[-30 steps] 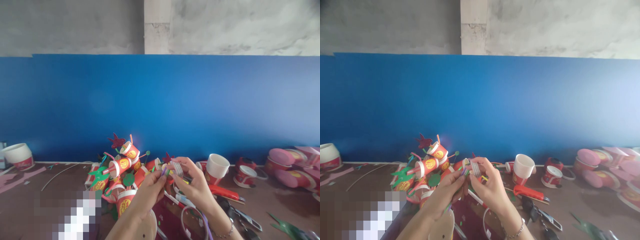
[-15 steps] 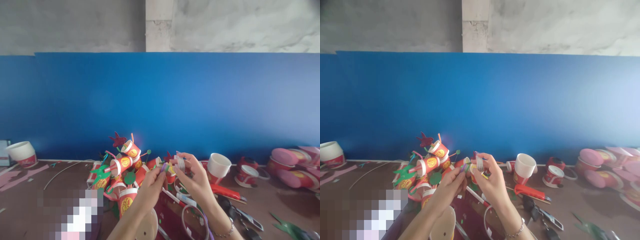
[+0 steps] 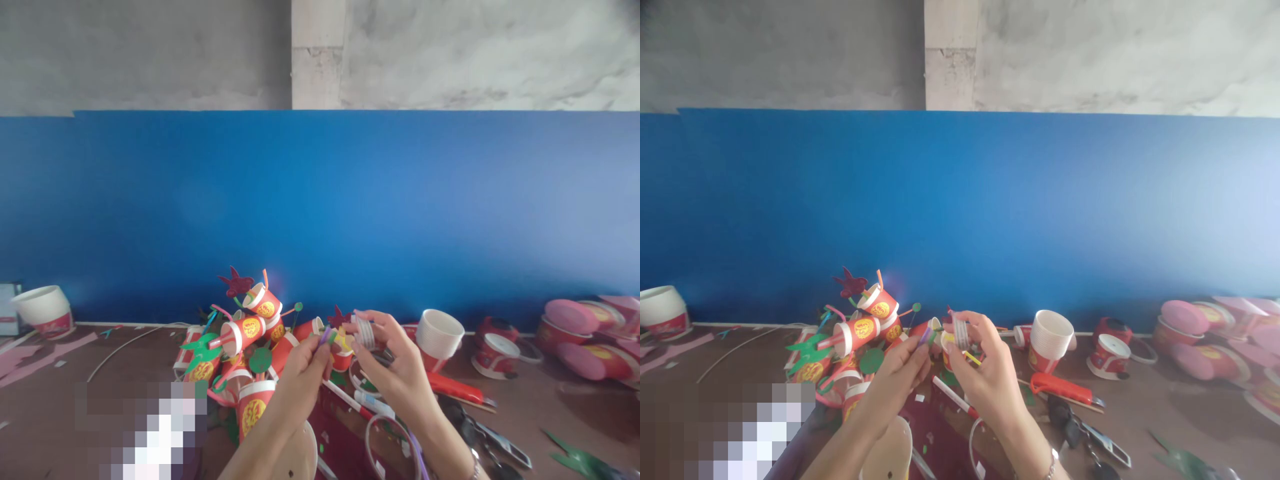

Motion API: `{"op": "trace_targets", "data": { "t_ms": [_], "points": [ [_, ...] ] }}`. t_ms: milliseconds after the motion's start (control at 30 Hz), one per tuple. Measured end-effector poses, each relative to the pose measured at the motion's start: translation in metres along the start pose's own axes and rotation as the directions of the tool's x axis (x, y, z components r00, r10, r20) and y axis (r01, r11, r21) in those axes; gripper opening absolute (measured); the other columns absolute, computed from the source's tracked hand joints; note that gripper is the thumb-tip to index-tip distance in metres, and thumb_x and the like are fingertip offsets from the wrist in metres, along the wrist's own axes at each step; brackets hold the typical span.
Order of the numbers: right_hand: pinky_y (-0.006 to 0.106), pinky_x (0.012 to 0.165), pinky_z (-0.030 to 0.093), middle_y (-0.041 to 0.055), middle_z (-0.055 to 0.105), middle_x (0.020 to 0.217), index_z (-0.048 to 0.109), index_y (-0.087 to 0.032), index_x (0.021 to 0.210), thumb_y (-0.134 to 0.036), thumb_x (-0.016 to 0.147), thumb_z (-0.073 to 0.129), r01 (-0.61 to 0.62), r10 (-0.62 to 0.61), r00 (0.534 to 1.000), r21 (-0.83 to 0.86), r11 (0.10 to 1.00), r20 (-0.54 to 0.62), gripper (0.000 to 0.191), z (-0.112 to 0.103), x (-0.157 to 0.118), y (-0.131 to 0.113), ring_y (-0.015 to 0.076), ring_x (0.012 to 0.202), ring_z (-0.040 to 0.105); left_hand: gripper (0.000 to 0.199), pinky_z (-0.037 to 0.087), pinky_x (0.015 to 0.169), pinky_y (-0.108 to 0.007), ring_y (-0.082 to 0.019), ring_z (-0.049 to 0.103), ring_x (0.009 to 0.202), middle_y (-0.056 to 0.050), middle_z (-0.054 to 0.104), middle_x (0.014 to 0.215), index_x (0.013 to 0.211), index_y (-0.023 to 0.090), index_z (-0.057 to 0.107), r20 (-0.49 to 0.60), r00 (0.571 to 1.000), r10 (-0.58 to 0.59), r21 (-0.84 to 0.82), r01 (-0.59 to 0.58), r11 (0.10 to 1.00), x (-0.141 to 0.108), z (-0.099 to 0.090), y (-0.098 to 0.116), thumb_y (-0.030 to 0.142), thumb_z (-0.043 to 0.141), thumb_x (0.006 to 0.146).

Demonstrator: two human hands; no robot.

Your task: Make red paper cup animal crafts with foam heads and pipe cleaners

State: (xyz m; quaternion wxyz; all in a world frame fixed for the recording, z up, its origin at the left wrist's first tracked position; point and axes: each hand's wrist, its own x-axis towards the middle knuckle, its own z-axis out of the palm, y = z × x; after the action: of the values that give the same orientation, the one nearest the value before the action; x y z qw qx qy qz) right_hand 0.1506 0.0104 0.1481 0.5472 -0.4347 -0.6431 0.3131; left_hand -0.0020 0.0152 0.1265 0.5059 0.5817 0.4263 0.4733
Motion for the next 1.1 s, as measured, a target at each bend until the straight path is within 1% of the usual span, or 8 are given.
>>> {"op": "trace_targets", "data": {
  "t_ms": [67,167,267,400,500,667,867,1100],
  "points": [
    [0.028,0.061,0.051,0.0079,0.07,0.088,0.055,-0.02,0.107,-0.038,0.079,0.063,-0.047,0.046,0.999,0.048,0.998,0.025,0.034,0.0,0.001,-0.002,0.0191,0.073,0.065,0.031,0.022,0.047,-0.021,-0.008,0.031,0.049,0.007,0.038,0.055,0.084,0.015,0.055,-0.041,0.999,0.025,0.049,-0.023,0.999,0.0,-0.001,0.0,0.042,0.042,0.089],
    [0.026,0.055,0.047,0.0038,0.066,0.069,0.058,-0.017,0.094,-0.046,0.083,0.058,-0.11,0.099,0.99,0.124,0.986,0.098,0.031,0.002,0.004,0.0,0.0157,0.062,0.06,0.033,0.025,0.048,-0.022,-0.009,0.034,0.05,0.007,0.039,0.056,0.073,0.017,0.05,-0.062,0.996,0.065,0.146,-0.055,0.988,0.0,-0.002,-0.001,0.044,0.041,0.089],
    [0.022,0.049,0.038,-0.001,0.057,0.058,0.06,-0.017,0.082,-0.046,0.086,0.054,-0.116,0.106,0.986,0.08,0.99,0.126,0.03,0.004,0.005,0.006,0.011,0.053,0.05,0.035,0.027,0.049,-0.022,-0.009,0.035,0.05,0.006,0.038,0.056,0.068,0.019,0.046,-0.085,0.992,0.097,0.249,-0.073,0.966,-0.001,-0.003,-0.002,0.045,0.039,0.09],
    [0.021,0.044,0.029,-0.0042,0.048,0.053,0.059,-0.017,0.075,-0.043,0.086,0.054,-0.139,0.135,0.973,0.009,0.99,0.188,0.029,0.007,0.004,0.011,0.0079,0.047,0.039,0.034,0.029,0.051,-0.022,-0.011,0.04,0.053,0.005,0.041,0.058,0.071,0.02,0.047,-0.069,0.985,0.156,0.341,-0.124,0.932,-0.003,-0.003,-0.003,0.043,0.036,0.092],
    [0.021,0.042,0.025,-0.0052,0.045,0.05,0.058,-0.017,0.074,-0.044,0.085,0.054,-0.161,0.155,0.963,0.008,0.987,0.221,0.03,0.008,0.004,0.013,0.0076,0.044,0.036,0.032,0.03,0.051,-0.023,-0.012,0.043,0.054,0.004,0.044,0.059,0.074,0.02,0.05,-0.053,0.98,0.191,0.412,-0.152,0.898,-0.004,-0.002,-0.003,0.042,0.035,0.093],
    [0.022,0.043,0.028,-0.0049,0.044,0.051,0.06,-0.016,0.072,-0.043,0.082,0.056,-0.169,0.174,0.966,-0.044,0.985,0.193,0.029,0.01,0.005,0.018,0.0086,0.045,0.038,0.035,0.03,0.05,-0.024,-0.016,0.049,0.055,0.0,0.052,0.06,0.08,0.02,0.056,-0.052,0.981,0.184,0.515,-0.132,0.847,-0.005,0.001,-0.001,0.042,0.032,0.093],
    [0.022,0.043,0.031,-0.0041,0.047,0.049,0.062,-0.017,0.071,-0.043,0.081,0.057,-0.184,0.196,0.967,-0.088,0.979,0.164,0.029,0.013,0.004,0.019,0.0099,0.045,0.04,0.032,0.031,0.052,-0.026,-0.018,0.054,0.057,-0.004,0.059,0.065,0.088,0.02,0.056,-0.036,0.987,0.155,0.551,-0.11,0.827,-0.01,0.004,0.004,0.035,0.029,0.094],
    [0.023,0.043,0.03,-0.0052,0.044,0.042,0.056,-0.018,0.06,-0.05,0.079,0.059,-0.239,0.253,0.956,-0.105,0.965,0.149,0.036,0.016,0.004,0.016,0.0095,0.041,0.038,0.027,0.033,0.056,-0.027,-0.02,0.058,0.063,-0.006,0.063,0.073,0.084,0.02,0.053,-0.026,0.977,0.211,0.624,-0.149,0.767,-0.011,0.004,0.001,0.028,0.029,0.094]
  ]
}}
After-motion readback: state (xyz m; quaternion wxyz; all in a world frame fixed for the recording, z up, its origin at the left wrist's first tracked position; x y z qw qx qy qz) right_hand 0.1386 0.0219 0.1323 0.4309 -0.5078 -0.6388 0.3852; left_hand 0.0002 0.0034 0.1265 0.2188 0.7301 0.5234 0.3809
